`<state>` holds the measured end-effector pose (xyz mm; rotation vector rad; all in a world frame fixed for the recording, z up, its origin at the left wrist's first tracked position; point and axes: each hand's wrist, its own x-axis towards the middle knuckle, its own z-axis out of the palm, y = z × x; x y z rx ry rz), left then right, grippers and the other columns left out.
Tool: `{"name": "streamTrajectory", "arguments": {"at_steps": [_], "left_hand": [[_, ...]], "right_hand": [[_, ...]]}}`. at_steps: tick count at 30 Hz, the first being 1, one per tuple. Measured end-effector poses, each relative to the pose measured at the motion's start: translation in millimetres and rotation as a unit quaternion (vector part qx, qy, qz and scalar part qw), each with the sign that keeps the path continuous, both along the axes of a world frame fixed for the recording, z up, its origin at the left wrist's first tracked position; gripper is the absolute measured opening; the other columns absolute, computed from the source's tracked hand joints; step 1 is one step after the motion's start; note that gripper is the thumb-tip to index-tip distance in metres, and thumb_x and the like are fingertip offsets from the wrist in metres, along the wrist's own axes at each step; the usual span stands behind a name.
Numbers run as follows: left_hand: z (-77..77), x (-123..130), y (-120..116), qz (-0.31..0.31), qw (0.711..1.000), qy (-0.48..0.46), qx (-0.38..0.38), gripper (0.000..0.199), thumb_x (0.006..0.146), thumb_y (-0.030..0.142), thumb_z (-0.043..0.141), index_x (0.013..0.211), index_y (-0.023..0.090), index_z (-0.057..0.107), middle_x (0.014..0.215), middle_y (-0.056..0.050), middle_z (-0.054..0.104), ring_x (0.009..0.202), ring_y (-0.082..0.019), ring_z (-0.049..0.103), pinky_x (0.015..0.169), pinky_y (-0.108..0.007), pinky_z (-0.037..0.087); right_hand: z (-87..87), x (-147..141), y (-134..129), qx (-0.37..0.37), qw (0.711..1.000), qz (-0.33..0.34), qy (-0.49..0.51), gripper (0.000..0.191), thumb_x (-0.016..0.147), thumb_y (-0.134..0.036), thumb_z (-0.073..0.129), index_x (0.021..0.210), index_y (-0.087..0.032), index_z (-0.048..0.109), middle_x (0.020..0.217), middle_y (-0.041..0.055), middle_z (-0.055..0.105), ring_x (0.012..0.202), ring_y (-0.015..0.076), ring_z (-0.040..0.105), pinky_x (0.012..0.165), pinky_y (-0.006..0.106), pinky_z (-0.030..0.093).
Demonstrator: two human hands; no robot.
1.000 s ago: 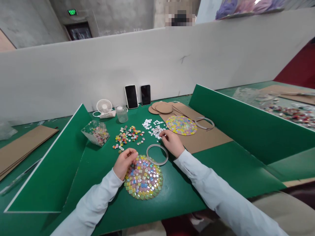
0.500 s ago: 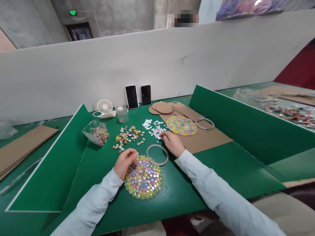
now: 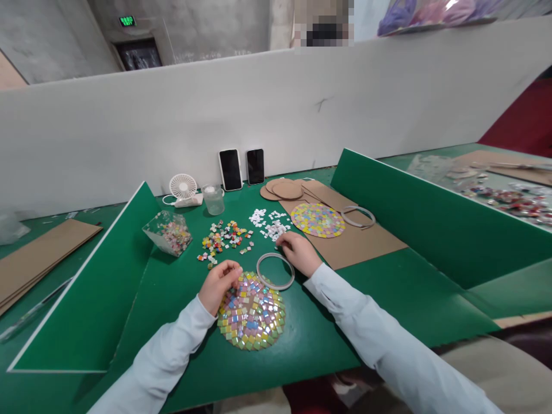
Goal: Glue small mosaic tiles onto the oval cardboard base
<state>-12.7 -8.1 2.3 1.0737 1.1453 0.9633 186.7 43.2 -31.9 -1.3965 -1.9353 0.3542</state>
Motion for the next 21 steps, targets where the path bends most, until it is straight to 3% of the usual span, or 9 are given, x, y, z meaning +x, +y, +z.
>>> {"name": "streamTrajectory", "arguments": {"at_steps": [7,16,21], "left_hand": [[1.0,0.4,0.4,-0.002,1.0,0.002,-0.005,0.022,0.055,0.032,0.062,0.061,0.014,0.049,0.043,0.007,0.041,0.043,-0.006,0.04,0.045,-0.019,0.03],[2.7,0.6,-0.7,0.001,1.0,-0.006,-0.001,0.021,0.054,0.031,0.062,0.06,0.014,0.05,0.044,0.006,0.042,0.043,-0.006,0.04,0.045,-0.019,0.031],[2.8,1.2,-0.5,0.004,1.0,-0.003,0.0,0.022,0.053,0.031,0.062,0.059,0.014,0.05,0.043,0.007,0.041,0.043,-0.006,0.04,0.045,-0.019,0.031]], "right_hand": [[-0.6,-1.9,-1.2,-0.019,1.0,-0.016,-0.001,0.023,0.063,-0.006,0.038,0.08,-0.016,0.051,0.066,0.003,0.054,0.063,0.0152,0.049,0.061,0.026,0.039],[-7.0,-3.0,2.2,0.019,0.998,0.039,-0.047,0.015,0.066,-0.006,0.041,0.065,-0.016,0.052,0.067,0.0037,0.054,0.065,0.0146,0.047,0.063,0.025,0.037],[-6.7,-1.6,3.4,0.045,0.994,0.028,-0.099,0.016,0.068,-0.006,0.042,0.065,-0.016,0.054,0.069,0.0059,0.053,0.068,0.0165,0.045,0.063,0.026,0.035]]}}
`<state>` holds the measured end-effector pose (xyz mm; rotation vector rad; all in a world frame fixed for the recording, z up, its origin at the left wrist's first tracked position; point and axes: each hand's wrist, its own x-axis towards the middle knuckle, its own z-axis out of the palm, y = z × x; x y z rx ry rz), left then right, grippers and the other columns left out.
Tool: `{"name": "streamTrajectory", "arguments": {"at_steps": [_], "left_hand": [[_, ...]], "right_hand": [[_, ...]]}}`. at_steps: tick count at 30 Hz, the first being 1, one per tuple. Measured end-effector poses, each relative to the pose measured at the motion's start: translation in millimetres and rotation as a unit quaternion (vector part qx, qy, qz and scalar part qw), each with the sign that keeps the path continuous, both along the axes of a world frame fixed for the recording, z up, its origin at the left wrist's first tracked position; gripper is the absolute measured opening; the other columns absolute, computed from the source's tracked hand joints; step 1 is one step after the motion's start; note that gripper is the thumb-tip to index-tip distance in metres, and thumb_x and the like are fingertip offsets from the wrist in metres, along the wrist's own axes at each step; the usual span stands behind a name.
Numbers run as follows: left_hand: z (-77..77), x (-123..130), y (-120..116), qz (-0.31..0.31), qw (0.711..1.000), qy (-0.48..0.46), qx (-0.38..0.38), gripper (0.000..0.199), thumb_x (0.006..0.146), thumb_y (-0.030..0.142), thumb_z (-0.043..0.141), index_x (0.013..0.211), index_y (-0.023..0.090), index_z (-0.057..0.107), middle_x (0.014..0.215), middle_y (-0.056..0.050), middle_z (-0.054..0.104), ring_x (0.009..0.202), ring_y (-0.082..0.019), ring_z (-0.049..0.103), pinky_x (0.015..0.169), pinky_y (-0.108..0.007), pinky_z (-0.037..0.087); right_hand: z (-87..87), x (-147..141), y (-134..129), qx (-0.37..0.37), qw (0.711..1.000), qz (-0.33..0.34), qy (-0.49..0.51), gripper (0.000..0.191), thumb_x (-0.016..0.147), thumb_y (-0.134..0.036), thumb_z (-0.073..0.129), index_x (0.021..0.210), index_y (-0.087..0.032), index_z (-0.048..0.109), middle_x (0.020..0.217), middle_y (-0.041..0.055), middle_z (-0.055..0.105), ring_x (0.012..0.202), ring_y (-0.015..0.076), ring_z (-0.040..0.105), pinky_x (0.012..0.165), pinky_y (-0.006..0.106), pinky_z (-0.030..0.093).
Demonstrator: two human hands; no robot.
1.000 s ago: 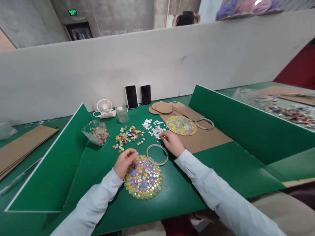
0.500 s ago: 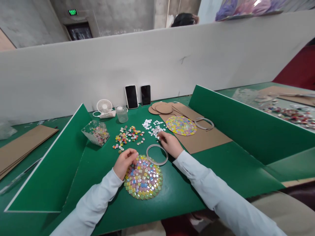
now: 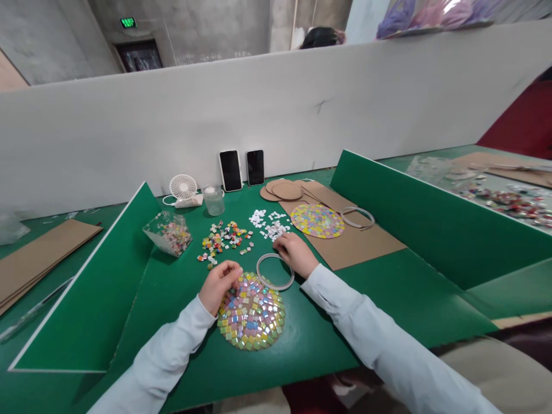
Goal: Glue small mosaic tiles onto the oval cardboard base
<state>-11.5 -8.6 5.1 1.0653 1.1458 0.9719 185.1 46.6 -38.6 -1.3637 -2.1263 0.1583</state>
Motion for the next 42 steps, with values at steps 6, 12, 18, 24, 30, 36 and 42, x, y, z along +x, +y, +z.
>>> {"name": "streamTrajectory", "arguments": {"at_steps": [6,12,18,24,30,36,42], "left_hand": [[-3.2,-2,1,-0.009,1.0,0.009,-0.002,0.021,0.056,0.032,0.06,0.062,0.015,0.049,0.043,0.006,0.042,0.043,-0.006,0.04,0.045,-0.019,0.03],[-2.7,-2,1,-0.012,1.0,0.009,0.005,0.022,0.056,0.033,0.06,0.062,0.015,0.048,0.044,0.007,0.041,0.044,-0.006,0.04,0.046,-0.019,0.031],[-2.1,-1,1,-0.012,1.0,0.007,0.004,0.022,0.056,0.032,0.06,0.062,0.015,0.048,0.044,0.007,0.041,0.043,-0.006,0.04,0.045,-0.018,0.03],[-3.5,-2,1,-0.013,1.0,0.018,0.004,0.021,0.057,0.032,0.059,0.062,0.014,0.048,0.043,0.007,0.042,0.044,-0.006,0.04,0.044,-0.018,0.03],[-2.8,-1,1,-0.012,1.0,0.006,-0.005,0.023,0.057,0.032,0.059,0.063,0.015,0.047,0.042,0.007,0.042,0.043,-0.005,0.041,0.043,-0.018,0.031],[1.9,-1,-1,0.002,0.997,-0.079,-0.016,0.028,0.055,0.033,0.062,0.064,0.016,0.041,0.047,0.008,0.045,0.042,-0.003,0.042,0.045,-0.015,0.034],[1.7,0,-2,-0.007,0.997,-0.078,-0.009,0.035,0.059,0.041,0.059,0.07,0.019,0.033,0.058,0.004,0.058,0.05,-0.008,0.054,0.051,-0.02,0.041]], "right_hand": [[2.4,4,1,0.016,0.997,-0.06,-0.04,0.018,0.067,-0.005,0.042,0.067,-0.015,0.057,0.069,0.0077,0.053,0.068,0.0186,0.043,0.062,0.028,0.033],[-0.4,5,3,0.008,0.997,-0.08,0.018,0.016,0.066,-0.007,0.042,0.065,-0.016,0.054,0.067,0.006,0.052,0.069,0.0181,0.044,0.065,0.028,0.034],[-0.9,6,4,-0.002,0.993,-0.073,0.088,0.015,0.064,-0.009,0.037,0.058,-0.018,0.048,0.064,0.0053,0.051,0.067,0.0178,0.044,0.064,0.028,0.034],[2.0,7,4,-0.005,0.99,-0.082,0.111,0.015,0.063,-0.011,0.031,0.055,-0.019,0.041,0.06,0.0054,0.049,0.064,0.0185,0.044,0.062,0.029,0.034],[4.8,7,3,-0.011,0.984,-0.105,0.144,0.016,0.063,-0.008,0.027,0.062,-0.019,0.038,0.063,0.0057,0.049,0.063,0.0176,0.046,0.061,0.029,0.037],[12.1,-4,-10,-0.013,0.974,-0.105,0.201,0.018,0.072,-0.014,0.026,0.078,-0.016,0.043,0.073,0.0073,0.052,0.069,0.0186,0.049,0.065,0.033,0.039],[18.7,-25,-31,0.007,0.973,-0.019,0.231,0.014,0.073,-0.014,0.033,0.081,-0.017,0.045,0.077,0.007,0.053,0.073,0.017,0.049,0.066,0.03,0.04]]}}
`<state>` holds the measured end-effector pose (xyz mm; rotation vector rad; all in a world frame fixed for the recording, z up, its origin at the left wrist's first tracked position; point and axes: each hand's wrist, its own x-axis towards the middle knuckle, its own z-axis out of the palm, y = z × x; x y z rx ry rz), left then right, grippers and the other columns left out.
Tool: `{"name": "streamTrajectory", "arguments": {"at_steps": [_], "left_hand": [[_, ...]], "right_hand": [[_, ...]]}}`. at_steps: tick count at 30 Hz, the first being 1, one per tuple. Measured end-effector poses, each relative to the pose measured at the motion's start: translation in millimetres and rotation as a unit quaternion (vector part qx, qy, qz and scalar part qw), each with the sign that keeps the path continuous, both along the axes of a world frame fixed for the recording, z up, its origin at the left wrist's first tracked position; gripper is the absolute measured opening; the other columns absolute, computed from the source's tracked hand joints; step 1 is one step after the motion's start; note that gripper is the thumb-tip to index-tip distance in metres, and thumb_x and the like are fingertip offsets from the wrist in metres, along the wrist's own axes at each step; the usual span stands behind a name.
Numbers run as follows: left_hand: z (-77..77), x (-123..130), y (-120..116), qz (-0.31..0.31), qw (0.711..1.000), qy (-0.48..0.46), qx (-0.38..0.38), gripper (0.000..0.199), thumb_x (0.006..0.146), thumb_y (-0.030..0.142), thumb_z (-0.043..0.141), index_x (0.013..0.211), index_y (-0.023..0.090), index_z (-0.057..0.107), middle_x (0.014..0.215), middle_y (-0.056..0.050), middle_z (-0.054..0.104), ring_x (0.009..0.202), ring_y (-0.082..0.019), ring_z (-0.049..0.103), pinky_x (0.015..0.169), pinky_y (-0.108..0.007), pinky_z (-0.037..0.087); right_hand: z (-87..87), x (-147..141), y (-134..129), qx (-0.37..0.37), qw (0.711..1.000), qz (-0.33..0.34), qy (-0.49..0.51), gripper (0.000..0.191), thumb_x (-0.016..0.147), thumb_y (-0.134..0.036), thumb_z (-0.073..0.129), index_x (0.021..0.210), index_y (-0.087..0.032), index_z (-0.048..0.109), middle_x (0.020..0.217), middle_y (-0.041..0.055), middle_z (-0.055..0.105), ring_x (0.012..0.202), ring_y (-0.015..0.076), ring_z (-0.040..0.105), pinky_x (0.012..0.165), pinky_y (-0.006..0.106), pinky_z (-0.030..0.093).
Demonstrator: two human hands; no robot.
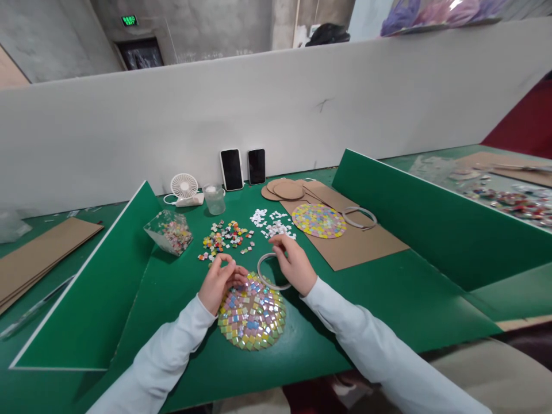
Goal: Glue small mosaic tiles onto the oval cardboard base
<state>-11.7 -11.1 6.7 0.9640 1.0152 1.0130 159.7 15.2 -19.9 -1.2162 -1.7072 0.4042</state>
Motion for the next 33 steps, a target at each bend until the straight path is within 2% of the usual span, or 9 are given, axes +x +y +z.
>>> {"name": "streamTrajectory", "arguments": {"at_steps": [6,14,24,28,33], "left_hand": [[1.2,4,-5,-0.047,0.999,0.022,-0.005,0.039,0.06,0.045,0.057,0.069,0.02,0.029,0.068,0.001,0.063,0.062,-0.013,0.06,0.063,-0.026,0.044],[1.1,7,-8,-0.087,0.996,0.011,0.0,0.036,0.062,0.043,0.057,0.069,0.02,0.03,0.069,0.001,0.062,0.067,-0.014,0.06,0.065,-0.028,0.044],[0.3,6,-6,-0.114,0.993,0.019,0.009,0.033,0.063,0.041,0.057,0.069,0.019,0.033,0.063,0.002,0.06,0.059,-0.011,0.058,0.061,-0.025,0.042],[-1.8,4,-3,-0.089,0.993,0.071,0.041,0.029,0.061,0.037,0.058,0.066,0.017,0.038,0.056,0.004,0.056,0.05,-0.008,0.052,0.054,-0.021,0.041],[-2.1,4,-1,-0.059,0.993,0.103,0.017,0.028,0.055,0.035,0.062,0.064,0.015,0.044,0.049,0.006,0.049,0.041,-0.005,0.045,0.043,-0.018,0.035]], "right_hand": [[7.5,-15,-17,-0.006,0.997,0.067,0.026,0.01,0.073,-0.016,0.04,0.08,-0.018,0.047,0.073,0.0033,0.055,0.066,0.0136,0.051,0.062,0.026,0.042],[8.0,-24,-26,0.027,0.99,0.138,-0.024,0.011,0.071,-0.01,0.043,0.077,-0.017,0.049,0.071,0.0032,0.056,0.068,0.0137,0.05,0.062,0.025,0.041],[9.4,-24,-30,0.058,0.988,0.131,-0.065,0.019,0.072,-0.006,0.034,0.08,-0.016,0.048,0.074,0.0057,0.05,0.072,0.016,0.045,0.064,0.028,0.04],[9.0,-21,-28,0.044,0.993,0.093,-0.055,0.02,0.076,-0.009,0.03,0.084,-0.017,0.047,0.076,0.0065,0.05,0.075,0.0167,0.045,0.066,0.029,0.04],[5.9,-21,-25,0.034,0.993,0.083,-0.077,0.017,0.079,-0.014,0.03,0.082,-0.018,0.046,0.074,0.0056,0.051,0.072,0.0168,0.046,0.065,0.029,0.04]]}}
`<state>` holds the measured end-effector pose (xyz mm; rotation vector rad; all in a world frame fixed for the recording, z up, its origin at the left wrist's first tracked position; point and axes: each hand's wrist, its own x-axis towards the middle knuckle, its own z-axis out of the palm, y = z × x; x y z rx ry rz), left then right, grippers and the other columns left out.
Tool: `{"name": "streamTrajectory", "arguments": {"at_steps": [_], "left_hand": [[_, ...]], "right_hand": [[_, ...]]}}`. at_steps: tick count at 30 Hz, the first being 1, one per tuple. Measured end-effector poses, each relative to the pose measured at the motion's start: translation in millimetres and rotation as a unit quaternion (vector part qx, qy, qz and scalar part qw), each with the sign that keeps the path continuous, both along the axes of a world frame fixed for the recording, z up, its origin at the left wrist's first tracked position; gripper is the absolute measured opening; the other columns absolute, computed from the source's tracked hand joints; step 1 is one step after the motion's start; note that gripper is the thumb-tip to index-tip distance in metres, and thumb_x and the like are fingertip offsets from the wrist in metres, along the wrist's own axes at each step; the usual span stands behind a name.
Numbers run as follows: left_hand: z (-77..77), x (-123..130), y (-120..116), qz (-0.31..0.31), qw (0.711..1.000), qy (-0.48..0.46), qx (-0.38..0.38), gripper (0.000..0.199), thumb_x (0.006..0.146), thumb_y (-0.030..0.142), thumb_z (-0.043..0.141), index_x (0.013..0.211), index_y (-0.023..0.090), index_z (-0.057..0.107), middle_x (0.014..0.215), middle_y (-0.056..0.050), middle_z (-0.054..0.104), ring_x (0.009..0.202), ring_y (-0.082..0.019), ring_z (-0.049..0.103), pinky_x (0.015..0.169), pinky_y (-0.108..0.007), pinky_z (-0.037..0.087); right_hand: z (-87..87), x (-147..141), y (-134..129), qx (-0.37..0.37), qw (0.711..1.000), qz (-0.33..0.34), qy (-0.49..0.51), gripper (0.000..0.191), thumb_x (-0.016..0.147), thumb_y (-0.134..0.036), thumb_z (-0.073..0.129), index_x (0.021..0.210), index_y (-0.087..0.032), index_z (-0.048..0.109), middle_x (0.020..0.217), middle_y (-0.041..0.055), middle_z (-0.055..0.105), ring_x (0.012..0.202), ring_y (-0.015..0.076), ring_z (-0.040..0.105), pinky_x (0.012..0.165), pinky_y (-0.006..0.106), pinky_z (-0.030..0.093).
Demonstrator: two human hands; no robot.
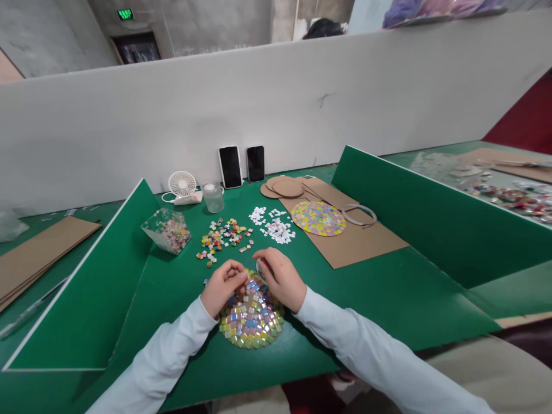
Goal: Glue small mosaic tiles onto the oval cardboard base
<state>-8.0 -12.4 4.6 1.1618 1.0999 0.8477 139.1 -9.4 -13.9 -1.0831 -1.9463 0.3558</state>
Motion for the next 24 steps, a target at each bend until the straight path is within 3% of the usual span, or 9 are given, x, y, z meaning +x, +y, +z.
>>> {"name": "streamTrajectory", "arguments": {"at_steps": [11,24], "left_hand": [[0.9,0.0,1.3,0.039,0.994,-0.09,-0.056,0.038,0.053,0.045,0.06,0.07,0.013,0.049,0.047,0.005,0.051,0.037,-0.005,0.042,0.04,-0.018,0.032],[-0.2,-0.1,0.6,0.013,0.995,-0.082,-0.06,0.037,0.058,0.047,0.056,0.069,0.012,0.053,0.046,0.003,0.05,0.037,-0.005,0.042,0.041,-0.02,0.03]], "right_hand": [[1.2,1.1,-1.5,-0.008,1.0,0.008,-0.015,0.013,0.077,-0.016,0.037,0.083,-0.017,0.049,0.073,0.0059,0.051,0.073,0.0169,0.048,0.065,0.029,0.041],[0.5,1.4,-2.1,0.047,0.997,0.018,-0.052,0.014,0.077,-0.019,0.039,0.082,-0.018,0.052,0.074,0.006,0.052,0.07,0.0162,0.049,0.061,0.029,0.041]]}}
